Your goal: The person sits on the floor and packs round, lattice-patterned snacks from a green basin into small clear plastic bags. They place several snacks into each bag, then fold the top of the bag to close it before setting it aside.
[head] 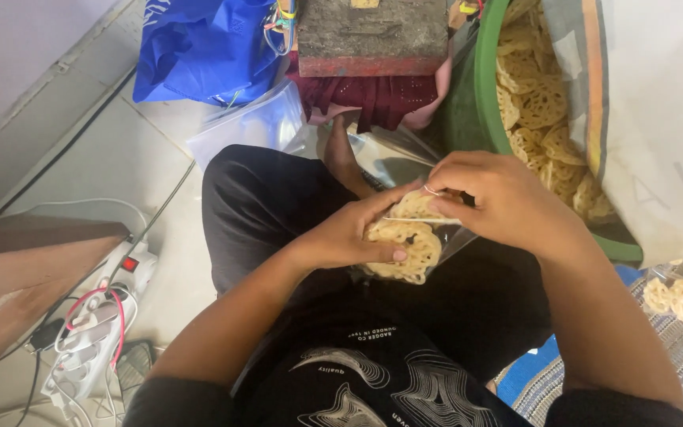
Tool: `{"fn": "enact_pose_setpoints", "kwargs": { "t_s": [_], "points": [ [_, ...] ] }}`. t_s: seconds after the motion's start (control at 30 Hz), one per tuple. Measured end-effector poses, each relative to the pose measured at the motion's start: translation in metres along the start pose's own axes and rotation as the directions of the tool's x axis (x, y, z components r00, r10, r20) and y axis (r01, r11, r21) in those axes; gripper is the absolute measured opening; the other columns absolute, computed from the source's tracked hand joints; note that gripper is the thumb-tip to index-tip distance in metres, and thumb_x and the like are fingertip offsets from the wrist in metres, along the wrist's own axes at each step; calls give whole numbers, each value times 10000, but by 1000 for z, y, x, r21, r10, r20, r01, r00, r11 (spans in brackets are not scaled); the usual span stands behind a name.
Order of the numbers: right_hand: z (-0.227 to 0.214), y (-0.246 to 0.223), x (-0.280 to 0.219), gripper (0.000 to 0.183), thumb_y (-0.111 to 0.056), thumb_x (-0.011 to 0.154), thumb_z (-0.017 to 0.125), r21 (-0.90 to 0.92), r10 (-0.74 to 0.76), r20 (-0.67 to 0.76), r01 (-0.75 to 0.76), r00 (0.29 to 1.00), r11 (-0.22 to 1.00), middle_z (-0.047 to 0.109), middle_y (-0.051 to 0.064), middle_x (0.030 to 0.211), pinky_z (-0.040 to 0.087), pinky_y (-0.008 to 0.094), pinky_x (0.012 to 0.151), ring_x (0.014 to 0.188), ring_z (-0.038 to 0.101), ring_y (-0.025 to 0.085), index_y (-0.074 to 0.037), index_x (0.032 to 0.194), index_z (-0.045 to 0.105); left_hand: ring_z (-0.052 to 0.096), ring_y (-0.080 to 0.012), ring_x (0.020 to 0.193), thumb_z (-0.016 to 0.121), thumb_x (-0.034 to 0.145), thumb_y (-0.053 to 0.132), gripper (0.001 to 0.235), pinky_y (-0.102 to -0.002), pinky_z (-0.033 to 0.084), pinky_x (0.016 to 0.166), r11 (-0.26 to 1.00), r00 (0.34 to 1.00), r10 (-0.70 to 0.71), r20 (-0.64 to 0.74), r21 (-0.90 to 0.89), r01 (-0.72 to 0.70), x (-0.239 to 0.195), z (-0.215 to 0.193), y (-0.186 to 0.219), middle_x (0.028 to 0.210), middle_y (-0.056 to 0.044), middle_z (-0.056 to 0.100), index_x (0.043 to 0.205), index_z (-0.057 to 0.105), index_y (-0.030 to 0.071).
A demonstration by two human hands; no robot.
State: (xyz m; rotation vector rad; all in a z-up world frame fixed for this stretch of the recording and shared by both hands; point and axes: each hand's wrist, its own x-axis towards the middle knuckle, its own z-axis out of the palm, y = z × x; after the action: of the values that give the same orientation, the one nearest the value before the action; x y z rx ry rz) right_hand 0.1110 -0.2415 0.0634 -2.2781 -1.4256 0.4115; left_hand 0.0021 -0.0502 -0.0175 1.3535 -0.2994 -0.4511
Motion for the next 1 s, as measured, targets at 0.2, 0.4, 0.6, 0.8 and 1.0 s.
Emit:
{"fn": "enact_pose_setpoints", "kwargs": {
  "t_s": [0.2,0.4,0.6,0.8,1.0],
  "points": [
    [-3,5,-7,158,-186,875,597,360,-34,-50,50,998,932,684,75,1026,370,425,1005,954,662,270,-97,956,699,385,-361,1305,699,828,329,721,-483,365,1048,978,996,72,-56,-191,-82,5,-6,-38,1399,-195,435,1428,370,101],
    [2,-2,-7,65,-85,821,655,398,-141,-213,218,967,891,648,142,1069,453,448,926,943,655,302,-58,862,698,654,-415,901,603,848,210,552,-566,540,710,542,999,0,-46,-840,-39,17,-2,-79,1084,-331,586,1312,417,-25],
    [2,4,-7,71,-72,910,596,25,99,-255,-96,962,995,639,71,772,519,389,647,741,638,298,-97,912,662,511,-252,1104,532,921,401,577,-348,499,837,979,927,-18,-375,-194,-59,18,-13,-21,1327,-212,465,1385,391,87],
    [9,8,0,92,-98,937,602,-122,163,-305,-209,938,970,571,35,592,489,325,561,623,616,256,-123,855,637,516,-511,1116,699,686,477,856,-527,444,927,937,986,-32,-161,338,85,11,-21,34,1202,-360,528,1370,419,44],
    [-11,13,3,137,-145,856,653,380,195,-253,-88,948,921,692,94,821,498,355,740,793,664,221,-58,960,666,621,-257,1009,727,773,206,651,-415,529,827,987,977,-21,-212,-158,-13,16,-20,-10,1123,-201,633,1358,462,95]
  ]
}}
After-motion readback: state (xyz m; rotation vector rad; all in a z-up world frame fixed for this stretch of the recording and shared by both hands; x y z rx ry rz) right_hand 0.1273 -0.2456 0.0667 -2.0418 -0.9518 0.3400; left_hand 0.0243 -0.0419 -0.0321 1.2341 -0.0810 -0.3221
